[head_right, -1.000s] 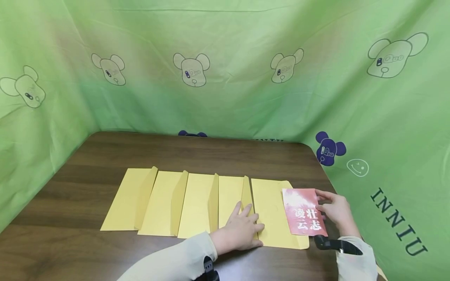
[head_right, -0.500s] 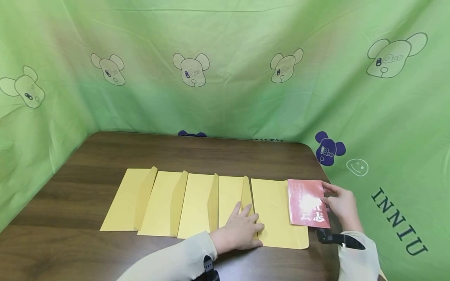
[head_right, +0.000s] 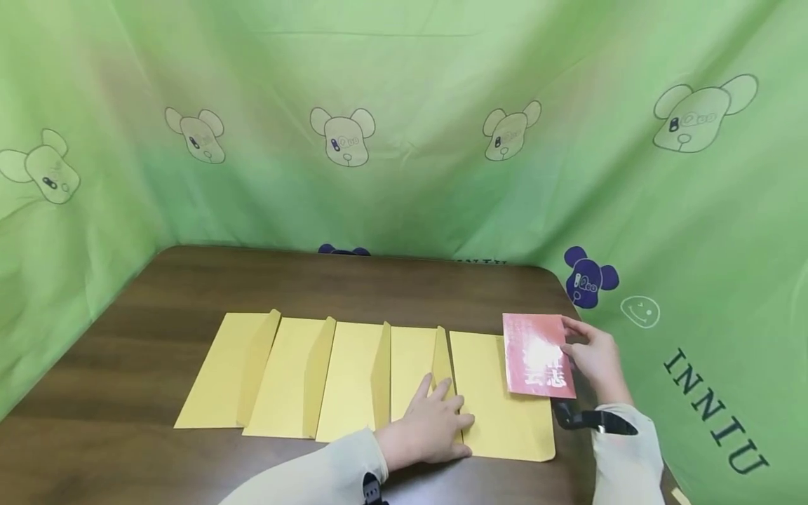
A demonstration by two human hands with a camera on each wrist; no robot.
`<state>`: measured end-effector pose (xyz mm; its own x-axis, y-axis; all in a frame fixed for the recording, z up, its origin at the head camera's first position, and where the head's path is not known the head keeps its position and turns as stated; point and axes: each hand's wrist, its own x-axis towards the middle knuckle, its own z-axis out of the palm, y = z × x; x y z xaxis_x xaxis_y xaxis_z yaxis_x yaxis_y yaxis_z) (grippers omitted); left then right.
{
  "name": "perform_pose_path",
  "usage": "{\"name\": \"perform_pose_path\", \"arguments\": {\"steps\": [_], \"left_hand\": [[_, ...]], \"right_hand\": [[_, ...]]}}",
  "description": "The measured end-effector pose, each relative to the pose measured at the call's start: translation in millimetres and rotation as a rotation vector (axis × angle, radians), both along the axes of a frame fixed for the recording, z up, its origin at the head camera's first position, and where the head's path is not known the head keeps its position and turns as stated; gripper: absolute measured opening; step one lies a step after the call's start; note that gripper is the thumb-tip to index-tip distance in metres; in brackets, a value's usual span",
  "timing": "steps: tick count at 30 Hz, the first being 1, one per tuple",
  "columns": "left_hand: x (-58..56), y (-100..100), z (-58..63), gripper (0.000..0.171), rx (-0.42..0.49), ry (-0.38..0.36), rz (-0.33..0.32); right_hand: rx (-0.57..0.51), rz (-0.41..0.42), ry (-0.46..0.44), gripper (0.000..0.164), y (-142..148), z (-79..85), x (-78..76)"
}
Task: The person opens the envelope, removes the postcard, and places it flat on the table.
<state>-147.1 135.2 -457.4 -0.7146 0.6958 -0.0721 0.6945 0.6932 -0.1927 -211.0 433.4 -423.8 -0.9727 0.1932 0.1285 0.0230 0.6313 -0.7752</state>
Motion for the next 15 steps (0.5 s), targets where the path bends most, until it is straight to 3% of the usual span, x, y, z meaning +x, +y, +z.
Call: {"name": "perform_pose_path", "arguments": {"steps": [10, 15], "left_hand": [[3.7, 1.9, 1.2, 0.047, -0.001, -0.025, 0.016], [3.2, 1.8, -0.3, 0.046, 0.005, -0.013, 0.021]], "right_hand": [[-0.102, -0.026, 0.013, 0.063, -8.4, 6.4, -13.6], [-0.192, -0.065, 0.037, 0.063, -0.5, -9.0, -28.1]]}}
